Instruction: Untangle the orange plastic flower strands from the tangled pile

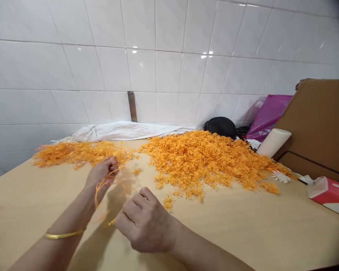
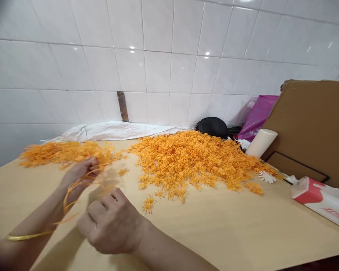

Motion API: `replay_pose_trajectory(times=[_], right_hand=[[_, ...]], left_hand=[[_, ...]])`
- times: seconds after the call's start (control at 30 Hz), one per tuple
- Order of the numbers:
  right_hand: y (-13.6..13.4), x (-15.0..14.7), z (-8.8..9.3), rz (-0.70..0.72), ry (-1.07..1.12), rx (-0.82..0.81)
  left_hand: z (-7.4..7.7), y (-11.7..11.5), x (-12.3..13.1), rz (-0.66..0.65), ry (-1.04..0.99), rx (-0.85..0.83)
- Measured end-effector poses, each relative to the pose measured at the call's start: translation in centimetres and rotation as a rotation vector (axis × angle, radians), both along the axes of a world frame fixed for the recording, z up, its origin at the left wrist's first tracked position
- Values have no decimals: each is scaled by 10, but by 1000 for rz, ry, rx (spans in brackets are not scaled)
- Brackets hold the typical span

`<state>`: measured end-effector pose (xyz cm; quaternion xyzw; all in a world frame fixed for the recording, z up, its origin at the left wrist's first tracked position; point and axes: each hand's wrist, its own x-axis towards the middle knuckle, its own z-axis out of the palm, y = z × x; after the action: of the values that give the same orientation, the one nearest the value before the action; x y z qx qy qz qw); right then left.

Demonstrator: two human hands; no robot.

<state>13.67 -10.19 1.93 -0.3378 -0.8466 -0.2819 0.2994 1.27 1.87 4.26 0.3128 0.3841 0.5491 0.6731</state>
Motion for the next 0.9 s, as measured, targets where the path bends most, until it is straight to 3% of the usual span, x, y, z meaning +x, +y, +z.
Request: replay_pose_trajectory(times=[0.07,0.2,0.3,0.43,0.6,0.73,0.9], right_hand=[[-6,15,5,-81,51,-73],[-9,63,0,-487,129,-336],[-15,81,-15,-442,34,-428],[-9,82,-43,-345,-101,-509],[42,96,-61,-565,-110,-435],[65,103,-59,-655,-38,-341],[57,98,-58,-527,123,-293]], left_hand=[[14,4,-20,60,16,52],[27,-9,-52,105,71,174],[18,-29,-61,63,124,177],[-10,-55,-50,-33,119,50],[-41,-75,-18,-178,-47,-124],[-48,-75,-3,-210,-72,-160],[-48,-59,6,-240,-72,-148]])
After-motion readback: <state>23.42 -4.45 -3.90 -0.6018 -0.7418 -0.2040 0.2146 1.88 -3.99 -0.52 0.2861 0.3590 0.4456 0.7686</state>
